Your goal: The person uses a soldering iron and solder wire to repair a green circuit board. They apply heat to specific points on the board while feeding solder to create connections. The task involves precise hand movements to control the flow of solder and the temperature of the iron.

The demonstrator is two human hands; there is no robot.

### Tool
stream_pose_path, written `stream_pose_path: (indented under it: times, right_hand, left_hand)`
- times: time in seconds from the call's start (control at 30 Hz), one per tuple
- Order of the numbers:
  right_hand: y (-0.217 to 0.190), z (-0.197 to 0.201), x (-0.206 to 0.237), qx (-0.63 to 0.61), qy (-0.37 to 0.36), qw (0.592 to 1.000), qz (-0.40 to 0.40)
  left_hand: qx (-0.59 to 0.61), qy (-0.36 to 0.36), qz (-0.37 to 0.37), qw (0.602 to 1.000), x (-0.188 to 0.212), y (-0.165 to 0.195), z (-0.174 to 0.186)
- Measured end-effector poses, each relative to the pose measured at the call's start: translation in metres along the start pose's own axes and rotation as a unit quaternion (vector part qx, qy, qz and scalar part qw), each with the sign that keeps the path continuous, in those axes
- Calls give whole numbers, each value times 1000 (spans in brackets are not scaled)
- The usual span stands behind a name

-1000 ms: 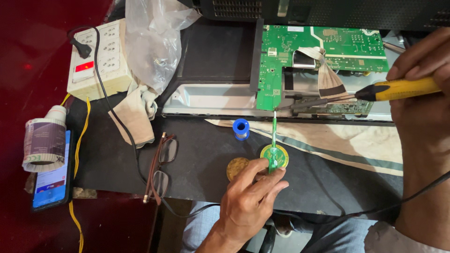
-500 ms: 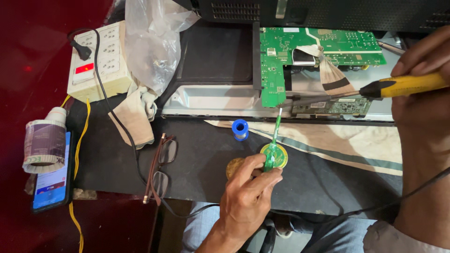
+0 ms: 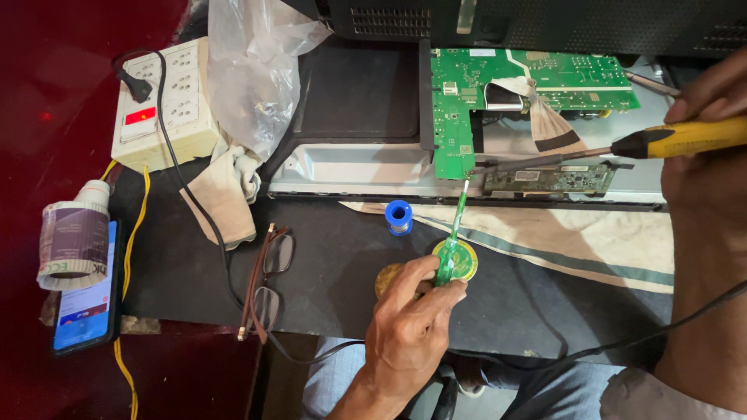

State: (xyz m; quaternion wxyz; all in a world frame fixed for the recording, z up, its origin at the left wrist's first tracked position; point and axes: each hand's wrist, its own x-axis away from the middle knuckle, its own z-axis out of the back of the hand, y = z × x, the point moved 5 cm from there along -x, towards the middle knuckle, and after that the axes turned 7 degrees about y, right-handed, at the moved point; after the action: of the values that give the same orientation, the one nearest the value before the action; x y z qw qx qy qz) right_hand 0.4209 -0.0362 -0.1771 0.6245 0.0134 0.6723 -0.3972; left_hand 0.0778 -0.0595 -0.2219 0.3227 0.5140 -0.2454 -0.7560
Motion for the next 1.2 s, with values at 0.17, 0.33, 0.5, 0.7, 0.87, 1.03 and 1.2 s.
stream_pose_path:
  times: [0.17, 0.33, 0.5, 0.7, 0.87, 1.03, 1.2]
  right_hand:
    - [0, 1, 1, 1, -1, 1000, -3]
    - [-1, 2, 2, -1, -4, 1000, -9]
    - [-2, 3, 3, -1, -4, 1000, -12]
    - [-2, 3, 3, -2, -4, 1000, -12]
    - [-3, 2, 3, -1, -6, 1000, -12]
    - [-2, 2, 3, 1, -8, 1000, -11]
    - [0, 0, 7, 3, -13, 1000, -13]
  left_hand:
    - [5, -1, 4, 1000, -1, -1, 0]
    - [-3, 6, -1, 1000, -2, 0, 0]
    - [-12, 10, -11, 1000, -3, 2, 2]
    - [1, 8, -1, 1000, -3, 2, 2]
    - [12, 8, 5, 1000, -3, 2, 3]
    - [-22, 32, -19, 999, -3, 5, 6]
    - [-22, 72, -44, 996, -4, 9, 11]
